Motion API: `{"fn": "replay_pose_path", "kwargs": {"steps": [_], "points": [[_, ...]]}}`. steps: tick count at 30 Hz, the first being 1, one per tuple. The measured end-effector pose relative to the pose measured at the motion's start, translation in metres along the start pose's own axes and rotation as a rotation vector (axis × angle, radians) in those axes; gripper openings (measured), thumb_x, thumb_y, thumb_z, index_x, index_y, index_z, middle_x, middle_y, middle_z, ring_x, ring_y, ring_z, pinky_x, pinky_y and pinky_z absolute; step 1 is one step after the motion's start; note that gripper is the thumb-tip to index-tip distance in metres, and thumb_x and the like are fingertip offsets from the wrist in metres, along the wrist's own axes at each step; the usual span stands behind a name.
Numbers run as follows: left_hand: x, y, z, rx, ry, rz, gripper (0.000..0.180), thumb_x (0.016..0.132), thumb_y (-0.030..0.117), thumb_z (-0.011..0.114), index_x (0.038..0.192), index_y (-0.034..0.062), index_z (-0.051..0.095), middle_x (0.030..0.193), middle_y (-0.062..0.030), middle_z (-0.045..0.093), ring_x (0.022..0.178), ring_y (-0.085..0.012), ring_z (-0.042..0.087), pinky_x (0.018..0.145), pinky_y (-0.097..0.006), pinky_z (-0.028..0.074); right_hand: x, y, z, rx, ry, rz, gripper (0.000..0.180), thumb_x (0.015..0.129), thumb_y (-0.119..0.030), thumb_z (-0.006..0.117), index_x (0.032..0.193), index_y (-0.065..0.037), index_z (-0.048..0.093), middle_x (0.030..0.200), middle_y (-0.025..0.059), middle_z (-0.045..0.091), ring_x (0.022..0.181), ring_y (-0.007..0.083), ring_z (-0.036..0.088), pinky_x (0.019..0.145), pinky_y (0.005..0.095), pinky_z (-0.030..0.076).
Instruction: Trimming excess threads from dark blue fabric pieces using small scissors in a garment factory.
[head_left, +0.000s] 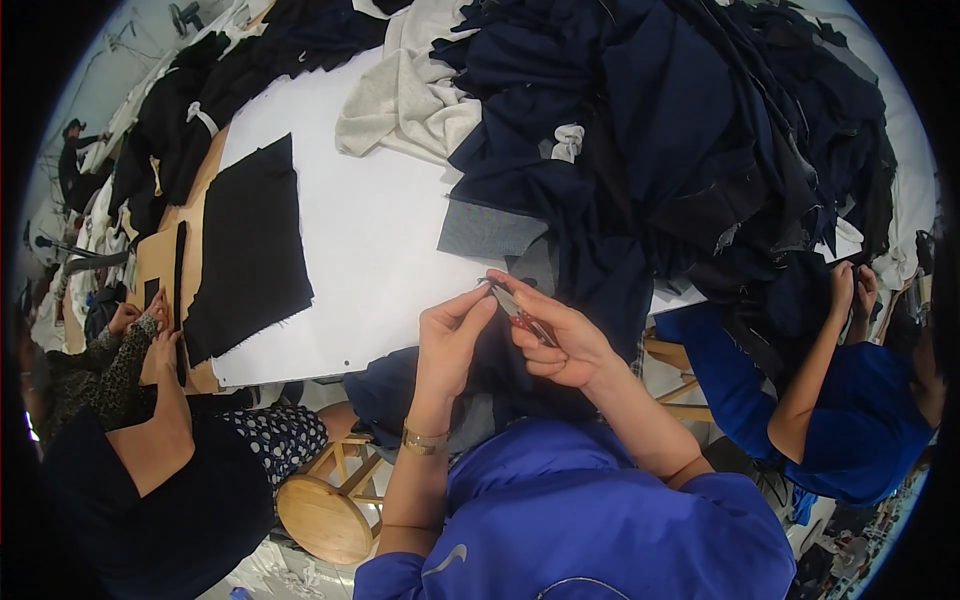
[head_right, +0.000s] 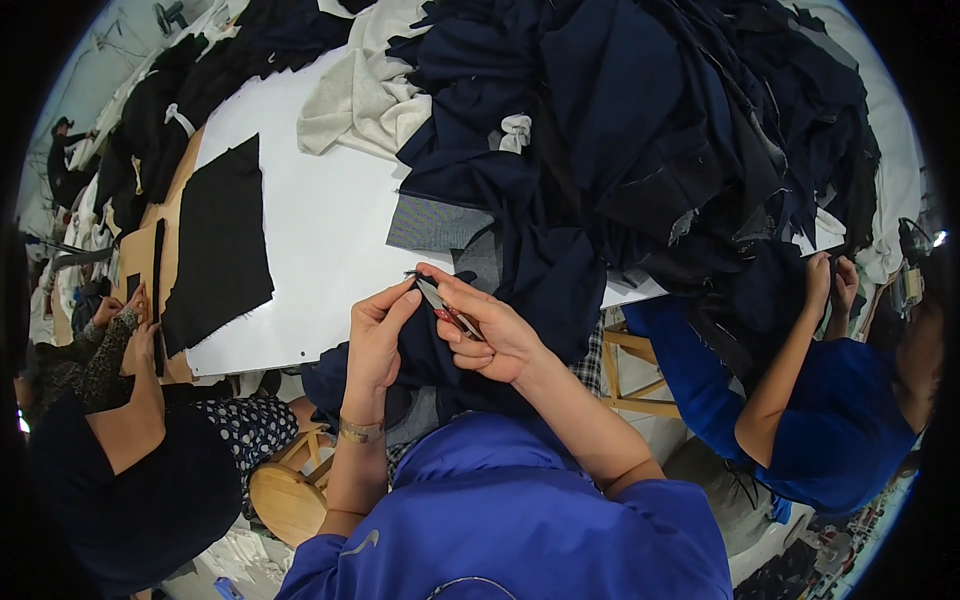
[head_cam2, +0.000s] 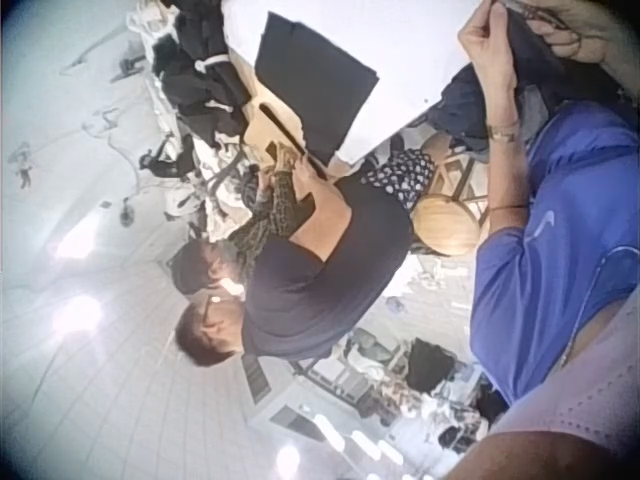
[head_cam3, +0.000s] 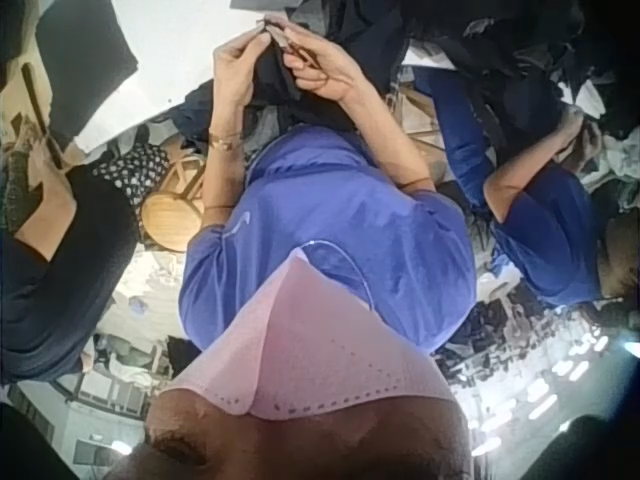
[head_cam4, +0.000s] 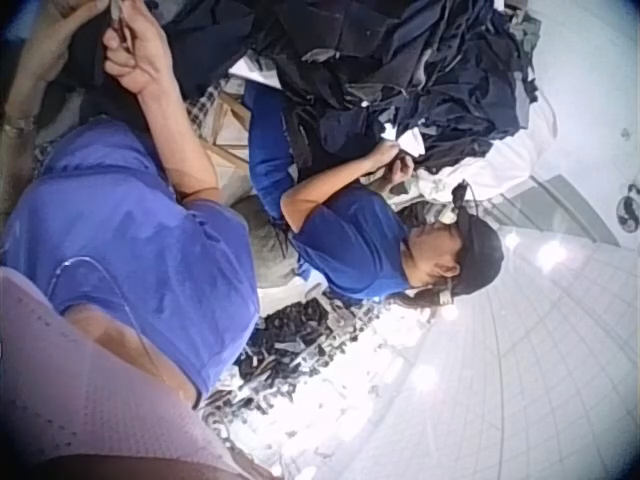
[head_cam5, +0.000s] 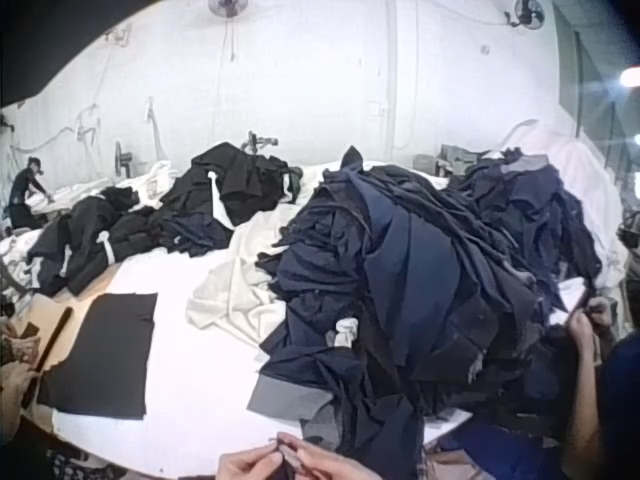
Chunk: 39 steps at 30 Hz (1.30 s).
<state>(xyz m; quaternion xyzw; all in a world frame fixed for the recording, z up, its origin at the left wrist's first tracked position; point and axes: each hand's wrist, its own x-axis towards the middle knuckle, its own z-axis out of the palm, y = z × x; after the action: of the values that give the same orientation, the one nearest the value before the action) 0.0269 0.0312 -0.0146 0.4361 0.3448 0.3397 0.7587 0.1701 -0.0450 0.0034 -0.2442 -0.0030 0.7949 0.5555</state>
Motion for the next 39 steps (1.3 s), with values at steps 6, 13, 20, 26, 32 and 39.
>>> {"fn": "replay_pose_path", "kwargs": {"steps": [6, 13, 20, 26, 32, 39], "points": [[-0.002, -0.003, 0.001, 0.035, -0.018, -0.003, 0.025, 0.085, 0.004, 0.062, 0.107, -0.0069, 0.062, 0.102, -0.0113, 0.064, 0.09, -0.0114, 0.058, 0.081, -0.022, 0.045, 0.002, -0.001, 0.001, -0.042, 0.018, -0.066, 0.041, 0.097, -0.024, 0.042, 0.138, -0.022, 0.037, 0.061, 0.0026, 0.049, 0.034, 0.0032, 0.025, 0.031, 0.0177, 0.019], [-0.002, 0.0, 0.001, 0.068, -0.029, -0.006, 0.025, 0.085, 0.004, 0.062, 0.108, -0.0064, 0.062, 0.1, -0.0108, 0.065, 0.089, -0.0107, 0.058, 0.08, -0.022, 0.046, 0.0, -0.001, 0.001, -0.097, 0.061, -0.116, 0.04, 0.097, -0.024, 0.043, 0.137, -0.021, 0.039, 0.061, 0.0017, 0.048, 0.035, 0.0027, 0.023, 0.032, 0.0165, 0.019], [-0.003, 0.003, -0.001, 0.014, -0.03, -0.057, 0.024, 0.085, 0.004, 0.061, 0.106, -0.0071, 0.062, 0.097, -0.0095, 0.065, 0.085, -0.0103, 0.058, 0.077, -0.021, 0.046, -0.004, -0.009, 0.003, -0.178, 0.106, -0.216, 0.041, 0.096, -0.024, 0.044, 0.137, -0.021, 0.04, 0.06, 0.0007, 0.046, 0.035, 0.002, 0.022, 0.033, 0.0163, 0.018], [-0.002, 0.005, -0.002, -0.054, -0.03, -0.073, 0.025, 0.085, 0.003, 0.061, 0.108, -0.0073, 0.061, 0.097, -0.0104, 0.064, 0.085, -0.0104, 0.059, 0.076, -0.021, 0.047, -0.009, -0.006, 0.005, -0.332, 0.144, -0.141, 0.04, 0.097, -0.022, 0.044, 0.136, -0.021, 0.041, 0.061, 0.001, 0.048, 0.036, 0.0002, 0.024, 0.032, 0.0147, 0.017], [-0.002, 0.003, -0.002, -0.099, -0.042, -0.078, 0.025, 0.085, 0.003, 0.061, 0.108, -0.0077, 0.061, 0.098, -0.0105, 0.065, 0.085, -0.0102, 0.059, 0.076, -0.021, 0.047, -0.011, -0.003, 0.006, -0.266, 0.12, -0.091, 0.041, 0.097, -0.022, 0.043, 0.138, -0.019, 0.038, 0.06, 0.0032, 0.047, 0.038, 0.0027, 0.024, 0.034, 0.0147, 0.019], [-0.002, 0.0, 0.001, -0.069, -0.009, -0.076, 0.028, 0.086, 0.004, 0.06, 0.112, -0.007, 0.059, 0.103, -0.0114, 0.063, 0.091, -0.011, 0.058, 0.082, -0.022, 0.044, -0.004, -0.001, 0.001, -0.091, 0.051, -0.049, 0.039, 0.097, -0.024, 0.042, 0.136, -0.023, 0.04, 0.061, 0.0026, 0.05, 0.034, 0.0022, 0.025, 0.031, 0.0168, 0.018]]}}
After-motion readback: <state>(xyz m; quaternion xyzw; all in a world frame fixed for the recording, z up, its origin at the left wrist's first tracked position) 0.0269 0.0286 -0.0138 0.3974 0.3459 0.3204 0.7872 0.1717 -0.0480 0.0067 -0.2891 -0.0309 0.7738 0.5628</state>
